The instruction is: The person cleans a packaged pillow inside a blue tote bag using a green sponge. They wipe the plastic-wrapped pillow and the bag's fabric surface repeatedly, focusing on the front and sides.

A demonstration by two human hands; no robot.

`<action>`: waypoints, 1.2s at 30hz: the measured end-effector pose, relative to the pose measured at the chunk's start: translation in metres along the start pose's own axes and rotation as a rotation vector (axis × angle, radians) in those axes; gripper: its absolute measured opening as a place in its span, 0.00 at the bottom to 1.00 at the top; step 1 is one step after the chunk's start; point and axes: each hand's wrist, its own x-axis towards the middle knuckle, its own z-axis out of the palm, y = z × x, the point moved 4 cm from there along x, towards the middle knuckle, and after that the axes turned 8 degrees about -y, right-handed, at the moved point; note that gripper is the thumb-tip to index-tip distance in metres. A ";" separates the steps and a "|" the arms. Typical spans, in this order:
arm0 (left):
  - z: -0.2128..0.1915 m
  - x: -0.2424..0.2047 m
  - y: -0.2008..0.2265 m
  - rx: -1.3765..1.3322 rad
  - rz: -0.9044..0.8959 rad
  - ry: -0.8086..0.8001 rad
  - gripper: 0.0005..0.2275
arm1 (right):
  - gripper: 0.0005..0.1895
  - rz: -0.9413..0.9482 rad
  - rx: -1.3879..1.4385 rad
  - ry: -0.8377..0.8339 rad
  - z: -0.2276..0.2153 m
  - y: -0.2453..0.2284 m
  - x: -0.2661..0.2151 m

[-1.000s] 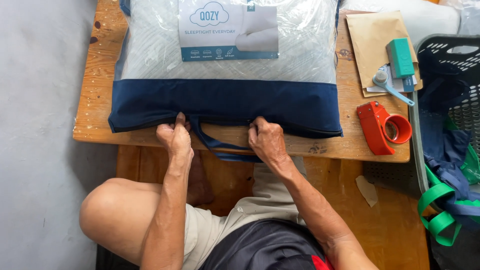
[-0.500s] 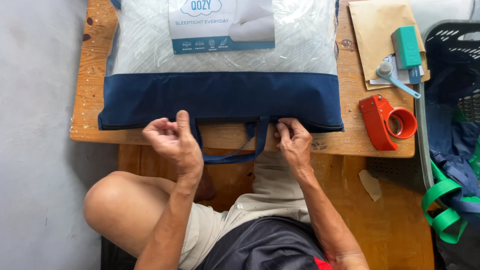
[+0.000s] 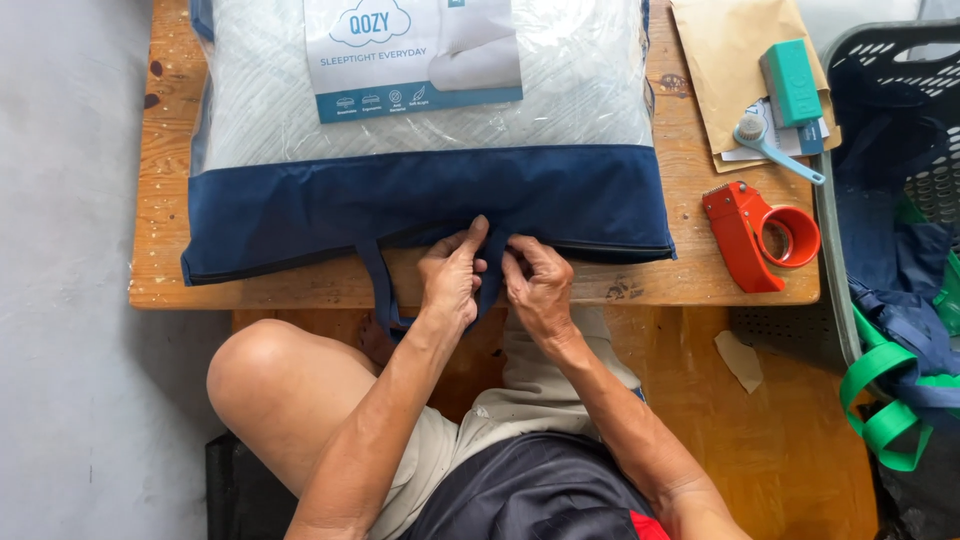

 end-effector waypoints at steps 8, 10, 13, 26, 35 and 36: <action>0.009 0.009 0.008 -0.036 0.028 0.040 0.18 | 0.11 -0.070 -0.091 0.073 0.002 0.006 -0.003; 0.011 0.006 0.012 -0.041 0.032 0.024 0.16 | 0.12 -0.070 -0.080 0.073 0.001 0.007 -0.001; 0.008 0.013 0.008 -0.041 0.048 0.008 0.13 | 0.14 -0.047 -0.024 0.070 0.000 0.008 -0.002; -0.007 -0.015 0.008 0.135 0.108 -0.067 0.13 | 0.06 0.031 -0.005 0.124 -0.003 -0.018 -0.008; -0.010 0.003 -0.007 0.135 0.279 -0.091 0.11 | 0.04 -0.047 -0.173 0.048 -0.048 -0.012 -0.006; -0.015 0.013 -0.016 0.113 0.286 -0.081 0.10 | 0.04 -0.042 -0.207 0.053 -0.055 -0.007 -0.007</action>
